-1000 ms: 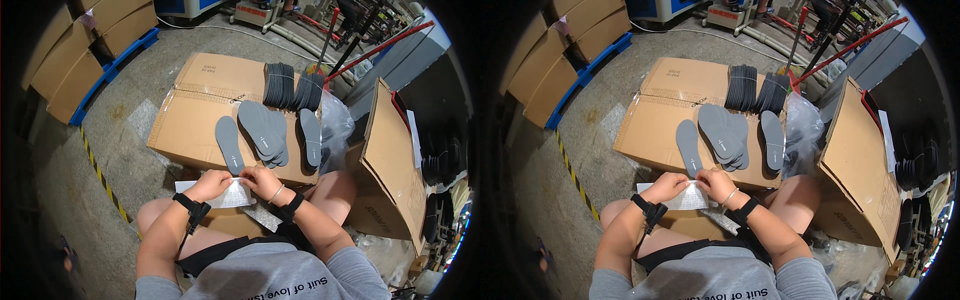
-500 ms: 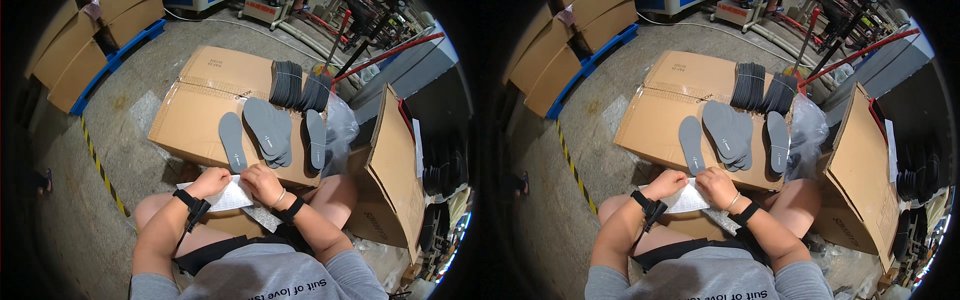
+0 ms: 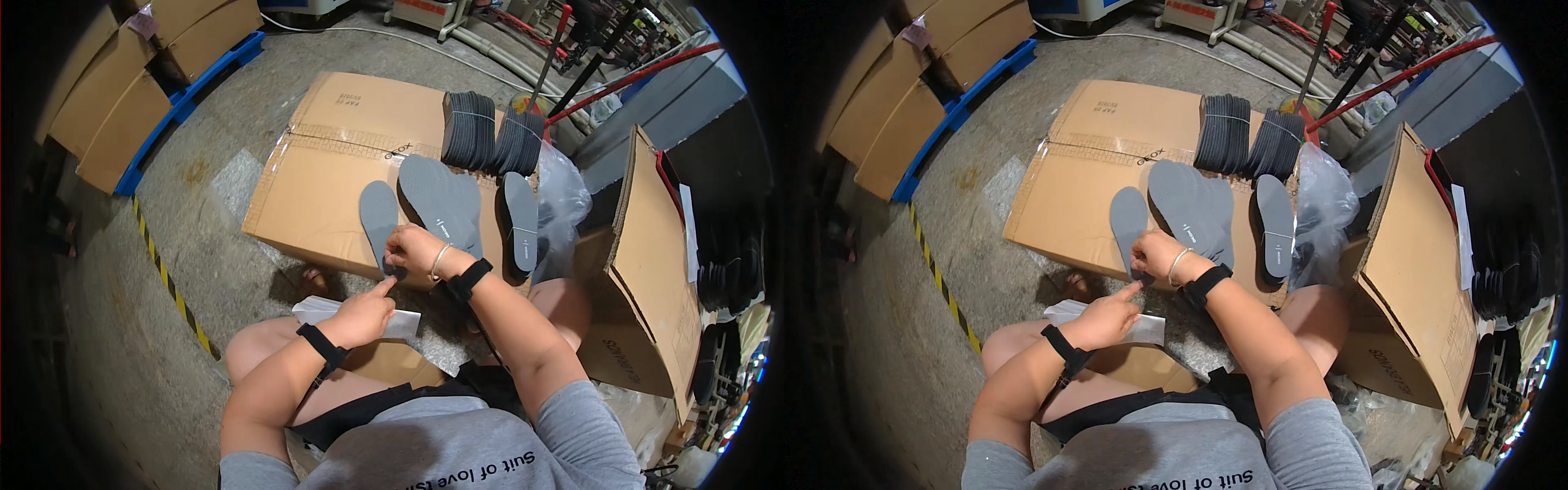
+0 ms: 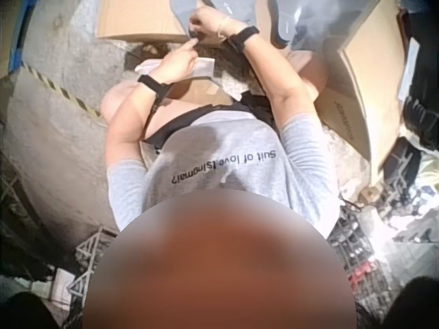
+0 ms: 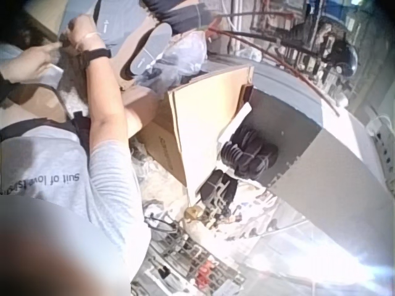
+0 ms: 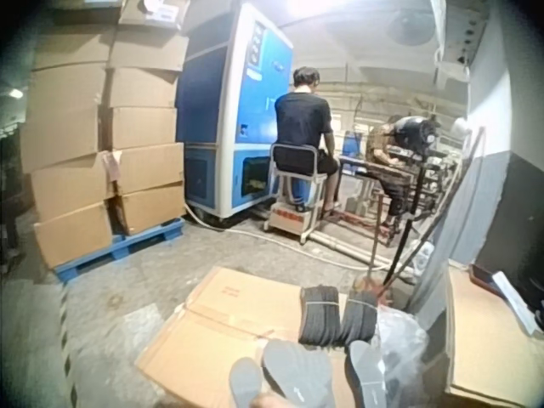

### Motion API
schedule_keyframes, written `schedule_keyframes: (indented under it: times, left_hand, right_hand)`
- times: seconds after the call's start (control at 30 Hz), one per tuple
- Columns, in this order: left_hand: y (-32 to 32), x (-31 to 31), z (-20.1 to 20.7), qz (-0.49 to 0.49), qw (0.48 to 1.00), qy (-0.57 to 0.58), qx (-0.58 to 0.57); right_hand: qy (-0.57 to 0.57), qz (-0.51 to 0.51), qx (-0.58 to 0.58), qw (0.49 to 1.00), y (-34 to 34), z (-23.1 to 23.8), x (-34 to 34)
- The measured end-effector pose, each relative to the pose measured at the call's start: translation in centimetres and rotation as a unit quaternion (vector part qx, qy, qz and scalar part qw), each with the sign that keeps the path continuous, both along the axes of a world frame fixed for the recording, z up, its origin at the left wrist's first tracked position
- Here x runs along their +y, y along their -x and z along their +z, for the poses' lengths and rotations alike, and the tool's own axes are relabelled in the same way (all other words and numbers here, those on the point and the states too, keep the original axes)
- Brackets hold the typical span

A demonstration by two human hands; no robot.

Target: Sort and pair shoe insoles according to a production manifest in a factory environment.

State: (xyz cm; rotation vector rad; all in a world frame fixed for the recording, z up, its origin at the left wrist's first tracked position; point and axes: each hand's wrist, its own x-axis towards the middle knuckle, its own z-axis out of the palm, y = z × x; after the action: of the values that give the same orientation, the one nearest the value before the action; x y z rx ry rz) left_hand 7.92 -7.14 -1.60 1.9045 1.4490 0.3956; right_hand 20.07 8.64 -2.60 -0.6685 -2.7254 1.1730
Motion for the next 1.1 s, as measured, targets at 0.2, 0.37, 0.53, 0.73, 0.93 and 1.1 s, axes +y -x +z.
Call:
schedule_keyframes:
  times: [0.2,0.37,0.53,0.73,0.93,1.1]
  left_hand:
    - [0.1,-0.4,-0.9,-0.009,1.0,0.003,0.016]
    - [-0.2,-0.3,-1.1,-0.006,1.0,0.005,0.016]
    - [-0.1,0.5,-0.6,-0.011,1.0,0.01,0.025]
    - [1.1,0.4,0.5,-0.011,0.998,0.026,0.061]
    - [-0.4,0.8,-0.7,0.005,0.994,0.103,-0.022]
    - [-1.4,-0.5,-2.8,-0.007,1.0,0.016,0.004]
  right_hand:
    - [-0.04,0.034,-0.03,0.998,0.4,-0.4,0.1]
    - [-0.054,0.025,-0.04,0.997,0.8,-0.8,-0.2]
    - [-0.071,0.023,-0.02,0.997,0.8,-1.4,0.3]
    - [-0.087,0.03,0.031,0.995,2.3,-1.8,0.1]
    - [-0.006,-0.048,0.01,0.999,0.4,-1.1,-0.1]
    - [-0.141,-0.12,0.002,0.983,0.4,-1.4,-2.8]
